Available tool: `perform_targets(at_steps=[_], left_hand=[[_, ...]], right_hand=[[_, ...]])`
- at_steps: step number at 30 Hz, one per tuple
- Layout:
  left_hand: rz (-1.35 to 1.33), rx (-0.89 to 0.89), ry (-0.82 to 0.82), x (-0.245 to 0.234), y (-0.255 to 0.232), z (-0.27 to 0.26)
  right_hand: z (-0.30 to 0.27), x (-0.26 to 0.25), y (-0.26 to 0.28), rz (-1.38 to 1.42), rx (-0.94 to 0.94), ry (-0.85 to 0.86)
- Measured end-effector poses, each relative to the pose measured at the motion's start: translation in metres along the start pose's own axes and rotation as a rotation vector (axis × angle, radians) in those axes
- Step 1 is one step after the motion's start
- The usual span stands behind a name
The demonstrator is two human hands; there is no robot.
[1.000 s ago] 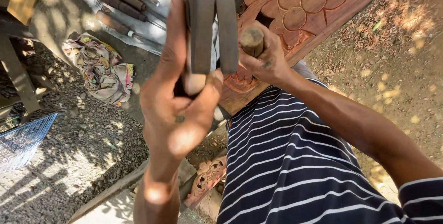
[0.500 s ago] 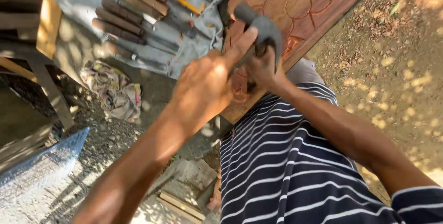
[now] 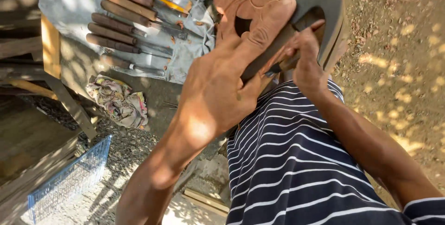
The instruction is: The recorder uses a chisel and hammer to carve a decorative wooden panel.
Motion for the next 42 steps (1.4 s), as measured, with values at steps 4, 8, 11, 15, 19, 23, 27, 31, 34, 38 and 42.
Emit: perform_targets(at_steps=[4,8,11,15,19,23,27,31,34,38,42], left_hand=[[0.063,0.001,-0.001,-0.018,-0.021,0.017],[0.099,-0.011,0.047,-0.019,-0.031,0.022],[0.162,0.052,0.098,0.000,-0.031,0.027],[0.324,0.151,0.177,0.041,-0.027,0.036],[0.401,0.223,0.221,0.074,-0.009,0.037],[0.468,0.167,0.594,0.068,-0.020,0.049],[0.542,0.182,0.456,0.071,-0.045,0.051],[0.765,0.326,0.665,0.077,-0.044,0.037],[0.418,0.275,0.776,0.075,-0.049,0.037],[0.415,0.189,0.774,0.081,-0.047,0.037],[0.287,0.238,0.688,0.080,-0.039,0.033]], right_hand=[[-0.025,0.072,0.073,-0.253,-0.237,-0.044],[-0.030,0.073,0.069,-0.018,-0.250,-0.167],[-0.041,0.072,0.047,-0.111,-0.221,-0.220],[-0.046,0.071,0.026,-0.222,-0.183,-0.300],[-0.053,0.070,0.013,-0.330,-0.149,-0.380],[-0.059,0.079,-0.005,-0.439,-0.081,-0.450],[-0.059,0.096,-0.013,-0.563,-0.022,-0.515],[-0.062,0.135,0.024,-0.698,0.044,-0.554],[-0.066,0.149,0.066,-0.790,0.095,-0.583],[-0.073,0.152,0.093,-0.918,0.185,-0.661],[-0.073,0.163,0.103,-1.064,0.229,-0.669]])
Point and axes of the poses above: each hand's wrist, its own z-axis towards the middle knuckle, its own x-axis out of the palm, y = z × x, the point moved 1 cm from there along z, towards the middle knuckle, and after that the axes turned 13 degrees about x, right-handed, at the moved point
